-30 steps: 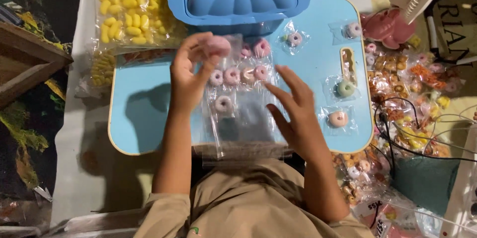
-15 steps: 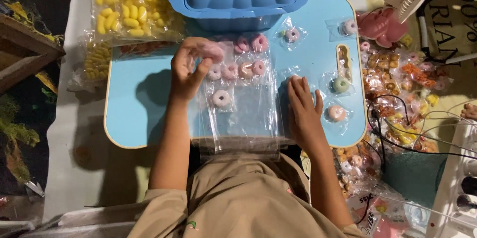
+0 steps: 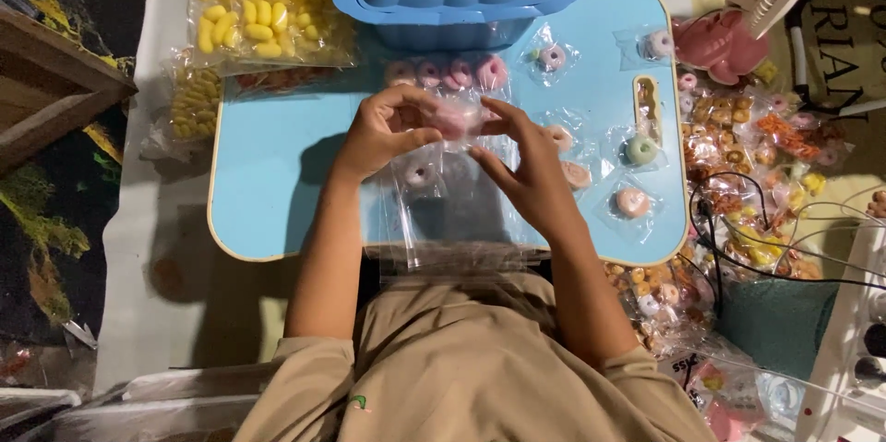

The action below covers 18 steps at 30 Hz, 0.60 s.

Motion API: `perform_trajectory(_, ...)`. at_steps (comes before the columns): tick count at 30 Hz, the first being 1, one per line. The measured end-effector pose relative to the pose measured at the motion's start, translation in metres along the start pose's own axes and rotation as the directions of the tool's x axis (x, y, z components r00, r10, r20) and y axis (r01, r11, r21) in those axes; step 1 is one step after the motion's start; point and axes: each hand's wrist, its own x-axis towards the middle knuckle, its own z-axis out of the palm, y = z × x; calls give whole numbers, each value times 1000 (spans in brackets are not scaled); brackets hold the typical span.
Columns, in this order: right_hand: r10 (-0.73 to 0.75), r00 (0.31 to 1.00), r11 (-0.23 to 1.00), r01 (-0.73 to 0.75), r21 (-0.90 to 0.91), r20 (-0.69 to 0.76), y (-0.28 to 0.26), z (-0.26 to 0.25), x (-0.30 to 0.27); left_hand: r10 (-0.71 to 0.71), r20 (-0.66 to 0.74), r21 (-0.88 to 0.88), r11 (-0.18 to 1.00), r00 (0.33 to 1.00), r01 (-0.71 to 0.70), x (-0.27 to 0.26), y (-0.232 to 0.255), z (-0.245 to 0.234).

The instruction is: Manually packing small donut-shaped snacks into individual compartments of a plastic packaging sheet.

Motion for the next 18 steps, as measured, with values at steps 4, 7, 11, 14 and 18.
perform_trajectory(4, 38, 999, 998, -37, 51, -11, 25, 17, 10, -19, -13, 22, 1000, 1000, 19, 1, -12, -7)
perform_trajectory(7, -158, 977, 987, 157, -13, -143, 60, 35, 13, -17, -18, 44, 999, 1000, 18, 3, -11, -6)
perform_trajectory(11, -216, 953, 976, 213, -38, -214, 63, 43, 10, -11, -23, 46, 999, 1000, 12, 5, -5, -2)
perform_trajectory(14, -197, 951, 978, 208, 19, -236, 60, 39, 11, -10, -28, 44, 999, 1000, 11, 6, -6, -3)
perform_trajectory(18, -141, 945, 982, 172, 81, -294, 54, 33, 8, -32, 20, 60, 998, 999, 31, 6, -4, -5)
